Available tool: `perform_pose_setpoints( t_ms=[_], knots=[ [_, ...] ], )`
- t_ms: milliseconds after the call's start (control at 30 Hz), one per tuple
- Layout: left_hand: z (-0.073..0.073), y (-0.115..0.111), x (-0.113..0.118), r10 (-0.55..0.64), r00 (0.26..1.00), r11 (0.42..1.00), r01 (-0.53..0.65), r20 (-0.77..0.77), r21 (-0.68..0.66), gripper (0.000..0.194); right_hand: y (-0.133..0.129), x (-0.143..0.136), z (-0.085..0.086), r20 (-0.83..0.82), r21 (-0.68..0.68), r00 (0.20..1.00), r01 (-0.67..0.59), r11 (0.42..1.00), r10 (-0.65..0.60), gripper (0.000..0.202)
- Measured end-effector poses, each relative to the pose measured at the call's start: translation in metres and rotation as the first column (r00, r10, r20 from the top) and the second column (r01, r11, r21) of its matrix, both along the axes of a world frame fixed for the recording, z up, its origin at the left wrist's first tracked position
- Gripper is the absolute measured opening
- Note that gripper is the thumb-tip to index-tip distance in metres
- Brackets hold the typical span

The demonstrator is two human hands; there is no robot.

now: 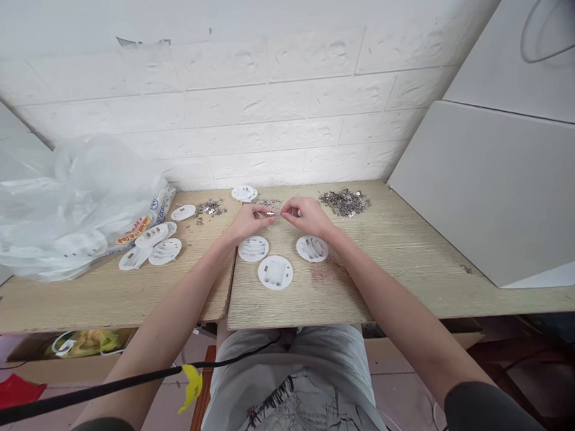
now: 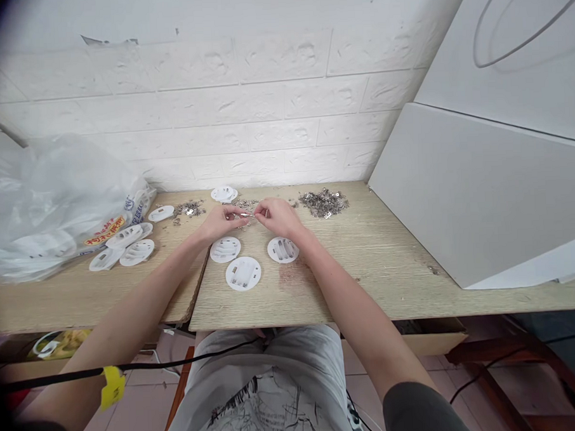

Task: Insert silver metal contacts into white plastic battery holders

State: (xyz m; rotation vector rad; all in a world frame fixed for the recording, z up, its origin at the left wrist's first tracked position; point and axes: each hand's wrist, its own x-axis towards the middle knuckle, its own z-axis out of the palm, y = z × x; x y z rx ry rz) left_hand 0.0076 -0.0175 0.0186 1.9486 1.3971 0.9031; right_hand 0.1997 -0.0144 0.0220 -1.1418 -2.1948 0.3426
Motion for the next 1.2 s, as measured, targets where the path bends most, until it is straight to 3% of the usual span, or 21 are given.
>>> perform_pose_setpoints(
  t_ms=[333, 467, 667, 800, 1200],
  knots=[
    [-0.001, 0.0, 0.003, -0.011, 0.997, 1.0, 0.01, 0.076, 0.018, 0.019, -0.004, -0.004, 0.003, -0.254, -0.126, 0.967, -0.016, 0.992, -0.017, 0.023],
    [-0.003, 0.0, 0.005, -0.061, 0.996, 0.998, 0.058, 0.069, 0.034, 0.02, -0.004, -0.011, -0.002, -0.179, -0.022, 0.983, -0.054, 0.998, 0.049, 0.023],
    [-0.006, 0.002, 0.003, -0.1, 0.994, 0.995, 0.099, 0.039, 0.013, 0.02, -0.007, -0.016, -0.006, -0.041, 0.079, 0.999, 0.027, 0.997, -0.024, 0.013],
    [-0.007, 0.002, 0.003, -0.154, 0.982, 0.988, 0.153, 0.105, 0.023, 0.021, -0.011, -0.017, -0.004, -0.004, 0.107, 1.0, 0.024, 0.994, -0.024, 0.011],
    [-0.009, 0.003, 0.008, -0.093, 0.952, 0.995, 0.078, 0.291, 0.063, 0.025, -0.008, -0.017, -0.005, -0.092, -0.034, 0.99, 0.108, 0.994, -0.11, 0.016]
  ],
)
